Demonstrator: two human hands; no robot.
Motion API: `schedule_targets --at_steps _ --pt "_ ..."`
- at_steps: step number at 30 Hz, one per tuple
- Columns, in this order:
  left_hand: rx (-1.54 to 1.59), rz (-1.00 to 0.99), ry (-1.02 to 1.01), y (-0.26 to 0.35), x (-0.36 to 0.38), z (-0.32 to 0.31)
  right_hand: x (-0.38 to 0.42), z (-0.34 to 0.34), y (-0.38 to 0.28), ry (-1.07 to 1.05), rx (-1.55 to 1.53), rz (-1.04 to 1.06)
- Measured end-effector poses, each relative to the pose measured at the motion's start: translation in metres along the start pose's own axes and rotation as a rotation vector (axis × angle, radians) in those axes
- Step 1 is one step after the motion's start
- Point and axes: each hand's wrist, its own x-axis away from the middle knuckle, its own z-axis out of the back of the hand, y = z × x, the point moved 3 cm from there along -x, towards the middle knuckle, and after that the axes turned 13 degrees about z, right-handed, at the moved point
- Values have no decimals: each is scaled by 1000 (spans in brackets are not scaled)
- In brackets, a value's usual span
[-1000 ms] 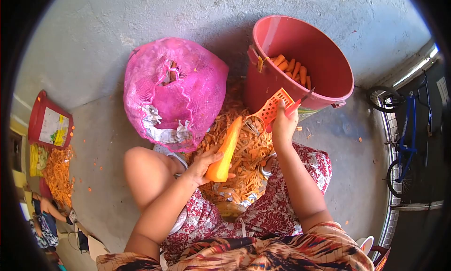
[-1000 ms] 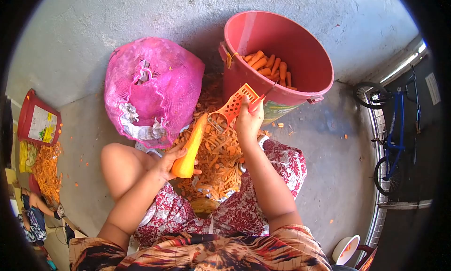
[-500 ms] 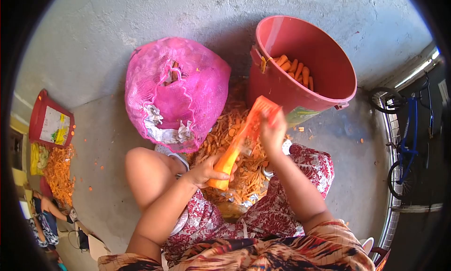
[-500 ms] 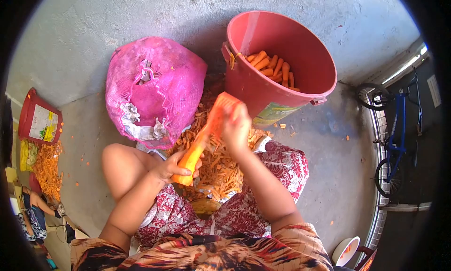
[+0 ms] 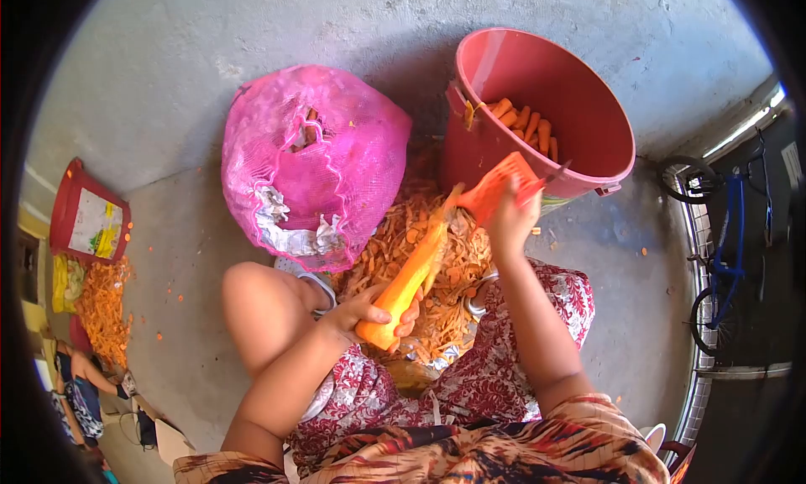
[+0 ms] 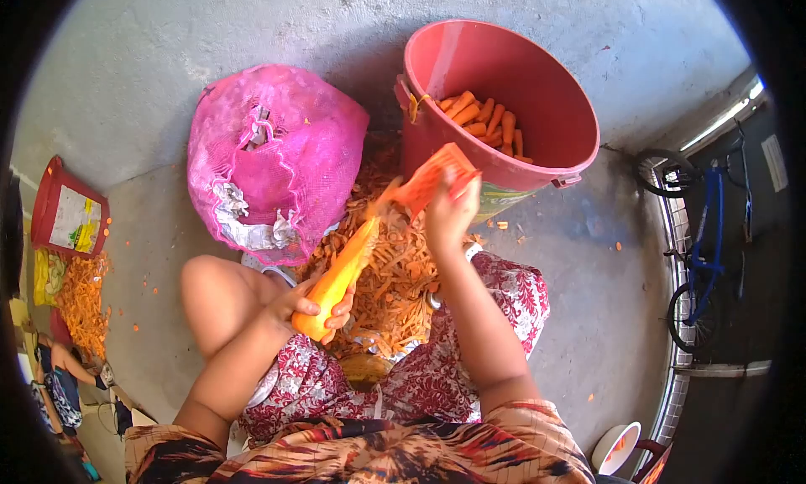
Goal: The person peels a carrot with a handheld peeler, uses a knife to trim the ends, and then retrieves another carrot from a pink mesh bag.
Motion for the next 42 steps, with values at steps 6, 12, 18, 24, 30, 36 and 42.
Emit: schedule_targets --at_steps 6,12,18,24,30,36,42 --pt "23 6 -40 -4 -3 0 5 11 -42 0 -78 -15" --pt "281 -9 -280 -11 -7 10 12 0 -32 -43 -42 116" --pt "299 4 -348 -9 -6 1 -7 18 -27 136 -154 -4" --pt "243 16 -277 -10 -8 1 18 -2 -44 -100 -82 60" --pt "-105 94 25 -6 -5 4 -15 12 -21 65 -80 -161" --pt "-251 51 161 -3 -5 16 27 -4 -71 -245 36 182" --pt "-350 47 208 -5 -4 14 -30 22 -11 46 158 -29"
